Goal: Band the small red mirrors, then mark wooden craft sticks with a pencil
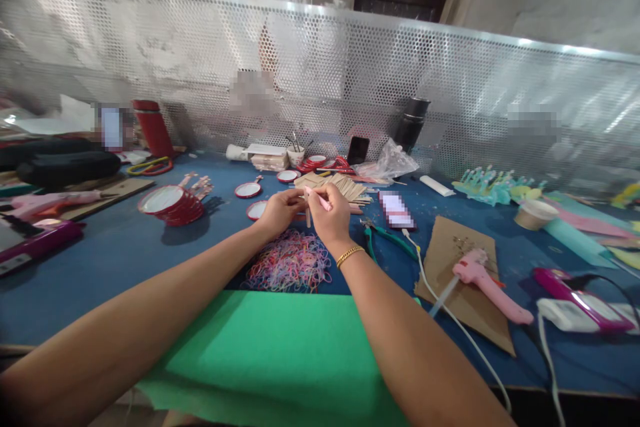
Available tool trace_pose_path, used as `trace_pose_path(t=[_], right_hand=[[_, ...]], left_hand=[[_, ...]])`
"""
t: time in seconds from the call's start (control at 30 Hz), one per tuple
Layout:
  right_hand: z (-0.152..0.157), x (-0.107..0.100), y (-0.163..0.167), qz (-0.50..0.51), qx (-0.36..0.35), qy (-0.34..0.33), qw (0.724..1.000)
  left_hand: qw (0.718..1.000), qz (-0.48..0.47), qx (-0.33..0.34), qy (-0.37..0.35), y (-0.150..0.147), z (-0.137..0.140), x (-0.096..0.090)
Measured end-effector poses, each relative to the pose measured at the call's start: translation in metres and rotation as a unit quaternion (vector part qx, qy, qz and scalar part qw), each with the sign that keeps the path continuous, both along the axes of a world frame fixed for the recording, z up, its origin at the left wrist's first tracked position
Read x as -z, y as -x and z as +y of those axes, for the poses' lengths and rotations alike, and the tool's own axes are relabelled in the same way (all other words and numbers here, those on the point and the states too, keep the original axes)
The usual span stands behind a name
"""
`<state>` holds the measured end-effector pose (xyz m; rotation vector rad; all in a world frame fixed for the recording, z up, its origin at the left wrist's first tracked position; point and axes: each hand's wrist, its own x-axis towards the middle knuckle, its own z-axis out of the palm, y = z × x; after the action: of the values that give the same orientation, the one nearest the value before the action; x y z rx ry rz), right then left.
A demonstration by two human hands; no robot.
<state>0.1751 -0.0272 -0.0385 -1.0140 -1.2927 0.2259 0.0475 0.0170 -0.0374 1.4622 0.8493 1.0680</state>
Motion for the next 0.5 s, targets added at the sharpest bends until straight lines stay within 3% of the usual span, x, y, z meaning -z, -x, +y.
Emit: trace_pose_path(t=[0.17, 0.5], right_hand=[[0.001, 0.0007, -0.0035, 0.005, 0.028, -0.002, 1.0], [0.0, 0.0003, 0.0011, -0.01, -0.002, 0.001, 1.0]], left_hand=[[1.0, 0.005, 0.006, -0.003, 0.0003, -0.0001, -0.0009], [1.0, 0.001, -0.003, 0.0, -0.0003, 0.0006, 0.0004]])
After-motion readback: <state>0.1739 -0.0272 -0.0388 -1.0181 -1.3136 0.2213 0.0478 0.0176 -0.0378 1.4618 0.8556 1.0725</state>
